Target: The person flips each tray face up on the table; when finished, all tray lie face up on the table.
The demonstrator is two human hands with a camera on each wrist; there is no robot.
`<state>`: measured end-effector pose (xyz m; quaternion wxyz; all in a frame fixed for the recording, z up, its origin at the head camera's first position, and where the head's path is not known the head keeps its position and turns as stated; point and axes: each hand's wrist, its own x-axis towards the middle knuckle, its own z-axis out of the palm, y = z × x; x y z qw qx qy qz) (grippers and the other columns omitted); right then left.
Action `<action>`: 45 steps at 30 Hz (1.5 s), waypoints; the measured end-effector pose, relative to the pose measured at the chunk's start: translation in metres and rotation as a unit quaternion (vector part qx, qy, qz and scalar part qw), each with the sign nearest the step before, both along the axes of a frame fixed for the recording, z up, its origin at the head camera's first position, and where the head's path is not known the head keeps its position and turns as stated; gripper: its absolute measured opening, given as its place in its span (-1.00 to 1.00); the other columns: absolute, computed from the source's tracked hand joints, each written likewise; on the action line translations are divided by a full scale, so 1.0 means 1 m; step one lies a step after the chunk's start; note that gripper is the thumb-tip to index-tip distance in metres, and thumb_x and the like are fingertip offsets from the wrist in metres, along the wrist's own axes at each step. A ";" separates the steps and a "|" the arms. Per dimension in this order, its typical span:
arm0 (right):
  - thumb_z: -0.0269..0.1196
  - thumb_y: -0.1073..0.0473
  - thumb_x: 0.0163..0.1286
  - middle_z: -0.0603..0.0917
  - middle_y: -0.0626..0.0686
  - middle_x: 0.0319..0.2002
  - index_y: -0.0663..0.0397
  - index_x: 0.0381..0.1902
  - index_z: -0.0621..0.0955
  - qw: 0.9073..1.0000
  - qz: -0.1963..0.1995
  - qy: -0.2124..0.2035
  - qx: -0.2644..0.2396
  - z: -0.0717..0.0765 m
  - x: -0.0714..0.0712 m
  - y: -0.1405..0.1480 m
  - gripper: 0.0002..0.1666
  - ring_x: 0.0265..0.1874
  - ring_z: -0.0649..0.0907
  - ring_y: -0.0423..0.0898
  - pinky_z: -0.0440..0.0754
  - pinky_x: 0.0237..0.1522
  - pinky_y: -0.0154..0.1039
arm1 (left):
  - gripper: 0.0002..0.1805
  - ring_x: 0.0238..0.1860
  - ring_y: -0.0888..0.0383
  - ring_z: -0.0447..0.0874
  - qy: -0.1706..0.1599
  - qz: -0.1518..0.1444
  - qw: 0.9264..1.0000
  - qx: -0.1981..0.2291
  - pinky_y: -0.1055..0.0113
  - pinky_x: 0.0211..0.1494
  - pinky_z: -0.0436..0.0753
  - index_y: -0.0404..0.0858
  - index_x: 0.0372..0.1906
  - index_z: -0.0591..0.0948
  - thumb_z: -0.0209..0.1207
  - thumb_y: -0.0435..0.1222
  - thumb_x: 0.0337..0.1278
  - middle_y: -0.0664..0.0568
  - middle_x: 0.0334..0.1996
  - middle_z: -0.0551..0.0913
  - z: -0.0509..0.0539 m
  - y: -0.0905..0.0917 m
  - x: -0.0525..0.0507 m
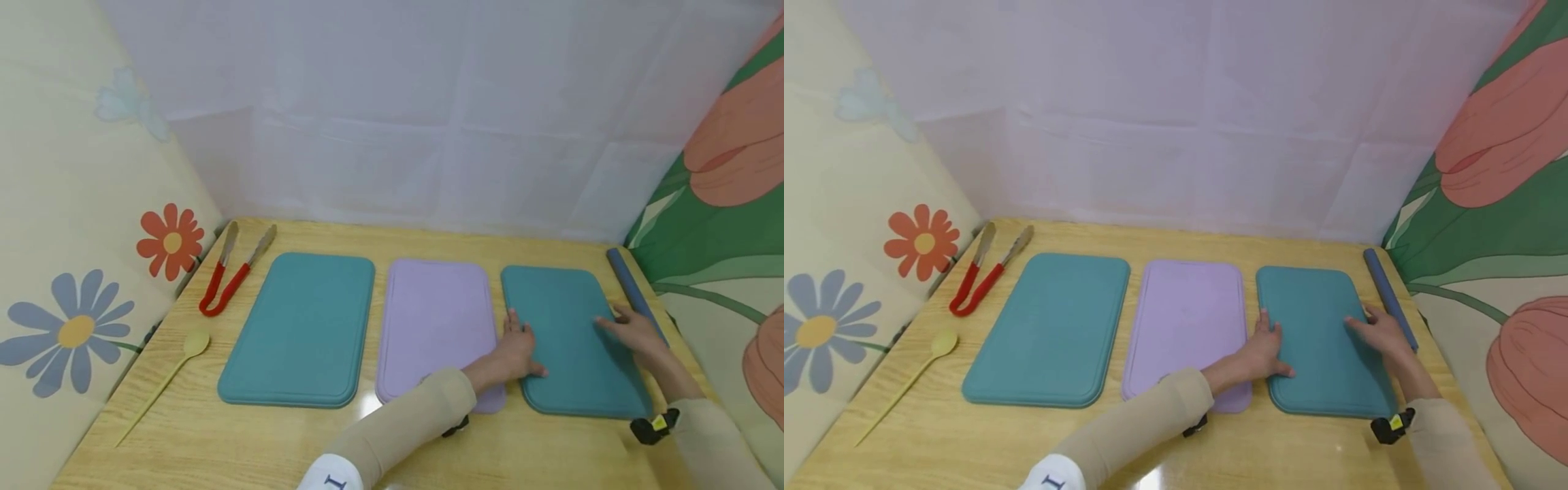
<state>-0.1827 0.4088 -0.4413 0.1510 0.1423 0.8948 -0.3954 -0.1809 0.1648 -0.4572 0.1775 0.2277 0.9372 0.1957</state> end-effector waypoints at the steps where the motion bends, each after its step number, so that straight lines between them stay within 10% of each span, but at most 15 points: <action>1: -0.03 -0.25 0.45 -0.09 0.59 0.38 0.44 0.45 -0.22 1.000 0.000 -0.006 -0.004 0.000 -0.001 0.002 0.08 0.32 0.03 0.52 0.18 0.24 0.37 | 0.02 0.49 -0.08 -0.11 -0.001 -0.001 1.000 0.000 0.47 0.37 0.23 -0.36 0.43 0.22 0.38 0.07 -0.06 -0.37 0.47 -0.08 0.000 0.000 0.000; 12: 0.01 -0.10 0.49 -0.18 0.57 0.39 0.45 0.45 -0.14 0.998 0.016 -0.048 -0.045 0.014 -0.010 0.022 -0.04 0.35 0.03 0.48 0.30 0.23 0.30 | 0.04 0.50 -0.08 -0.14 -0.009 -0.006 1.000 0.010 0.45 0.38 0.22 -0.37 0.44 0.19 0.38 0.07 -0.05 -0.37 0.47 -0.12 0.005 -0.002 -0.003; 17: 0.13 -0.03 0.44 -0.11 0.57 0.39 0.38 0.46 -0.02 0.998 0.019 -0.024 -0.053 0.016 -0.009 0.030 -0.08 0.19 0.42 0.27 0.51 0.12 0.11 | 0.04 0.50 -0.05 -0.15 -0.020 -0.002 1.000 0.009 0.44 0.39 0.20 -0.34 0.45 0.19 0.38 0.07 -0.05 -0.34 0.48 -0.13 0.008 -0.003 -0.005; 20: 0.14 0.06 0.44 0.51 0.46 -0.11 0.37 0.46 0.03 0.998 0.031 -0.004 -0.058 0.017 -0.007 0.036 -0.14 -0.34 0.57 -0.12 0.63 -0.21 -0.16 | 0.04 0.50 -0.03 -0.13 -0.020 -0.004 1.000 0.005 0.44 0.39 0.19 -0.32 0.45 0.19 0.38 0.07 -0.05 -0.31 0.49 -0.12 0.010 -0.004 -0.006; 24: 0.13 0.10 0.45 0.24 -0.16 -0.72 0.39 0.46 0.01 0.997 0.042 0.004 -0.063 0.020 -0.003 0.040 -0.16 -0.65 0.36 -0.25 0.53 -0.46 -0.30 | 0.03 0.50 -0.03 -0.13 -0.021 -0.006 1.000 0.017 0.43 0.41 0.16 -0.32 0.45 0.19 0.39 0.05 -0.05 -0.30 0.49 -0.12 0.012 -0.006 -0.006; 33: 0.14 0.01 0.45 0.28 -0.13 -0.75 0.36 0.47 0.01 0.997 0.066 -0.001 -0.048 0.027 0.003 0.043 -0.11 -0.76 0.24 -0.21 0.35 -0.67 -0.24 | 0.00 0.48 -0.08 -0.03 -0.017 -0.016 0.999 0.033 0.41 0.39 0.23 -0.33 0.44 0.22 0.38 0.04 -0.03 -0.20 0.51 -0.07 0.007 -0.011 0.000; 38: 0.17 -0.03 0.43 0.67 0.22 -0.31 0.42 0.44 0.07 0.996 0.083 0.024 -0.027 0.033 0.005 0.042 -0.10 -0.53 0.58 -0.31 0.65 -0.41 -0.21 | 0.00 0.48 -0.07 0.00 -0.009 -0.007 0.999 0.041 0.42 0.37 0.26 -0.34 0.43 0.23 0.39 0.05 -0.05 -0.22 0.50 -0.04 0.004 -0.011 0.003; 41: 0.19 -0.04 0.41 0.53 0.49 0.07 0.45 0.42 0.09 0.996 0.085 0.032 -0.013 0.036 0.004 0.041 -0.09 -0.34 0.66 -0.33 0.70 -0.23 -0.17 | 0.00 0.47 -0.09 0.02 -0.002 -0.002 0.999 0.053 0.39 0.38 0.25 -0.36 0.42 0.24 0.39 0.06 -0.05 -0.27 0.48 -0.01 0.003 -0.012 0.007; 45: 0.20 -0.03 0.41 0.51 0.51 0.08 0.47 0.41 0.10 0.997 0.077 0.029 -0.006 0.039 0.002 0.041 -0.09 -0.34 0.68 -0.33 0.71 -0.22 -0.17 | 0.01 0.46 -0.09 0.06 0.007 0.000 0.998 0.062 0.38 0.38 0.26 -0.38 0.40 0.26 0.38 0.09 -0.06 -0.31 0.46 0.03 0.004 -0.013 0.018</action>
